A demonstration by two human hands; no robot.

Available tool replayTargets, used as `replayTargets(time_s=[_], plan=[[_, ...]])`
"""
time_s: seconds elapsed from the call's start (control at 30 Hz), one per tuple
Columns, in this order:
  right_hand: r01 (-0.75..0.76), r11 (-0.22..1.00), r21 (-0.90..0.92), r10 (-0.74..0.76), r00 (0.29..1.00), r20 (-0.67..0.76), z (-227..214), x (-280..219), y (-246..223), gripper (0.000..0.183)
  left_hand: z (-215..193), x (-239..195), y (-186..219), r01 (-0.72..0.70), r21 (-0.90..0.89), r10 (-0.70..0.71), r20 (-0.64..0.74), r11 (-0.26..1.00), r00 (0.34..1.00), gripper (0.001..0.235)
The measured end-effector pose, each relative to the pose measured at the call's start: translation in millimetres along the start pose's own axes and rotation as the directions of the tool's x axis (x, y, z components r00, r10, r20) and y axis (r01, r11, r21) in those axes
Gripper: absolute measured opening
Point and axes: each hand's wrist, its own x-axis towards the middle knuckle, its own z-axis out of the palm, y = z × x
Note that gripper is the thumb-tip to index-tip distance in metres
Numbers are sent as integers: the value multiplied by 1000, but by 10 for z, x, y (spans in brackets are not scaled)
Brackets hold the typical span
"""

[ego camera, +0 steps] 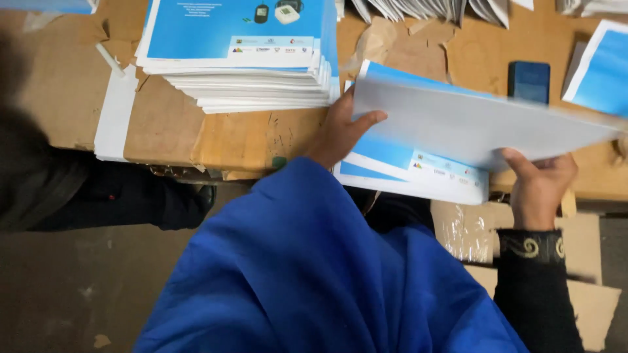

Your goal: Folding printed paper sheets into booklets and using a wooden block to sharpen the creases.

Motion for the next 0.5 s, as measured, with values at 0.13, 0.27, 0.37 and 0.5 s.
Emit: replayTargets(time_s=[0.13, 0.27, 0.37, 0.5], plan=[[168, 986, 9, -168, 984, -59, 4, -12, 154, 34, 99, 7, -225, -15, 17, 16, -107, 1000, 994, 40], [263, 942, -207, -267, 964, 9, 169, -106, 185, 46, 175, -1, -652, 28, 144, -6, -153, 989, 988, 45], [301, 861, -409, -265, 953, 144, 175, -178, 247, 31, 303, -20, -815, -7, 307, 56, -150, 952, 987, 46], [423, 860, -286, -361, 900, 244, 768, -537, -326, 29, 553, -325, -352, -354, 255, 388, -99, 900, 916, 18]])
